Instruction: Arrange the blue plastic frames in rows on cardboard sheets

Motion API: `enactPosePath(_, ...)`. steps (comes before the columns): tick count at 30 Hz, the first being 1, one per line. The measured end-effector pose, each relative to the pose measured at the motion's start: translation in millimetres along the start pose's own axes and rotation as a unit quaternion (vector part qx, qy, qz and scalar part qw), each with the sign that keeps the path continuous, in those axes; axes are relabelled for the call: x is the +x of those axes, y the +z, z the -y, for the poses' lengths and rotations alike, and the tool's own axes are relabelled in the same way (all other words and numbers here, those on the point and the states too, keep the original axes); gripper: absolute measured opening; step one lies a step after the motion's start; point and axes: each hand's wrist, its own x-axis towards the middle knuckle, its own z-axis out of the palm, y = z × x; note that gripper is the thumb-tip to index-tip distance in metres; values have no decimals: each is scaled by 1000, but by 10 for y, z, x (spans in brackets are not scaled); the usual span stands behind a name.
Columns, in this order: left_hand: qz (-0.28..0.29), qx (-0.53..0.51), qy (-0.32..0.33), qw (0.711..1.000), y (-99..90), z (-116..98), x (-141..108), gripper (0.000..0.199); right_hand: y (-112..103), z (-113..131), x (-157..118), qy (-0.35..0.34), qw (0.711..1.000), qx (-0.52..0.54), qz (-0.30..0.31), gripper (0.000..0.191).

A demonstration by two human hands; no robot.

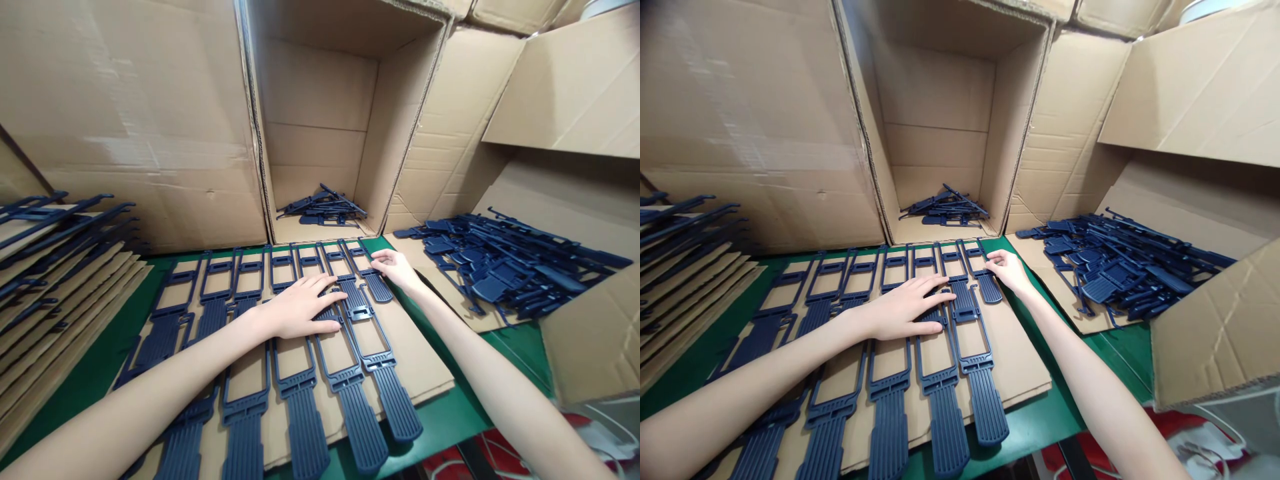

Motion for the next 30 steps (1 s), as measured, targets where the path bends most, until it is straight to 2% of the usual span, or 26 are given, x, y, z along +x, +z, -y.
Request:
enactPosePath(10,19,5,-7,1000,-61,-42,-4,60,4,20,-37,-32,999,-36,16,31)
enactPosePath(23,25,12,-14,1000,-32,-29,-7,63,9,41,-41,-67,991,-116,17,29)
enactPosePath(27,6,8,-8,1000,-22,-19,-3,61,-186,67,19,-66,977,-200,-44,29)
enactPosePath(30,0,6,-8,1000,-11,-14,-2,61,-450,23,55,-38,946,-298,-124,34)
